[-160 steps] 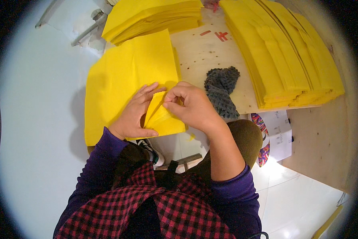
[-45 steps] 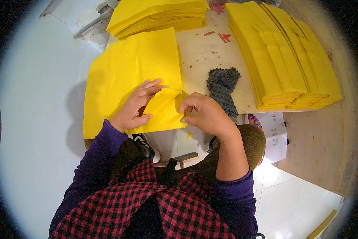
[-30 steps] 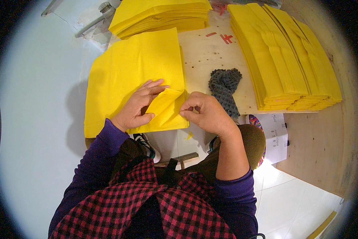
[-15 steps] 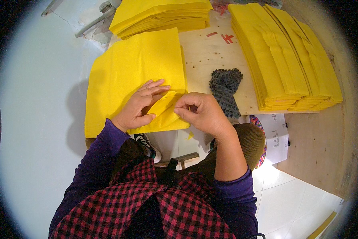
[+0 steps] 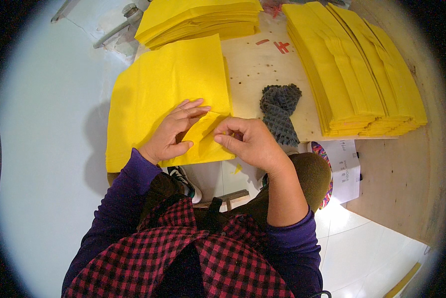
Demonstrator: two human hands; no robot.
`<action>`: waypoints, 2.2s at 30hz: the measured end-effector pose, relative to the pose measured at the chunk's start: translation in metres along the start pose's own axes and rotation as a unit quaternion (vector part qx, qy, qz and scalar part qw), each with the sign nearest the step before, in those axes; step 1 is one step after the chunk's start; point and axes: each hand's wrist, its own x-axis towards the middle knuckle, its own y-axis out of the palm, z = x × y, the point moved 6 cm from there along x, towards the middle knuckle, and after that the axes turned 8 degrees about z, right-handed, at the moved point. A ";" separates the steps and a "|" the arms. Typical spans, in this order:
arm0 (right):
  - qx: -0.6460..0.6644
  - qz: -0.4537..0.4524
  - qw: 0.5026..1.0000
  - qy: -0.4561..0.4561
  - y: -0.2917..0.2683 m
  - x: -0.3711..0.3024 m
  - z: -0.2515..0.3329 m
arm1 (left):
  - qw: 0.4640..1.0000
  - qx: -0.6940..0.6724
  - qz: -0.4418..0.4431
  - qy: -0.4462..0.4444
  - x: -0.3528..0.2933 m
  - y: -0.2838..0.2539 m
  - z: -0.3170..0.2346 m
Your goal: The person folds yellow fabric pieces on a table. They smooth each piece, fold it in half, then fold the sides inward to create a compact rectangle. The folded pieces are stacked on the right side of the table.
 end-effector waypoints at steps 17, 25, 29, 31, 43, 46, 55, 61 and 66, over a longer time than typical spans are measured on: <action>0.146 0.061 0.985 0.064 0.010 0.000 -0.007 | 1.000 0.001 -0.002 -0.002 0.000 0.001 0.001; 0.201 0.061 0.976 0.050 0.015 0.003 -0.004 | 1.000 -0.018 0.005 -0.013 0.000 0.001 0.003; 0.212 0.077 0.973 0.045 0.015 0.006 -0.001 | 1.000 -0.027 0.003 -0.007 0.000 0.001 0.004; 0.213 0.076 0.973 0.045 0.014 0.006 0.002 | 0.999 -0.032 0.002 0.001 0.001 0.001 0.004; 0.046 -0.046 0.998 -0.009 0.010 0.007 0.002 | 1.000 -0.027 0.005 0.000 0.001 0.000 0.002; 0.007 -0.068 0.996 -0.059 0.010 0.010 0.010 | 1.000 -0.026 0.000 0.007 0.000 0.000 0.002; -0.037 -0.109 0.991 -0.069 0.009 0.029 0.030 | 0.999 -0.033 0.004 0.019 -0.004 0.002 0.006; -0.097 -0.099 0.987 -0.075 0.008 0.045 0.039 | 0.997 -0.052 -0.049 -0.032 -0.007 0.001 0.005; -0.021 -0.131 0.987 -0.093 -0.006 0.033 0.030 | 0.994 -0.095 -0.029 -0.048 -0.006 0.004 0.011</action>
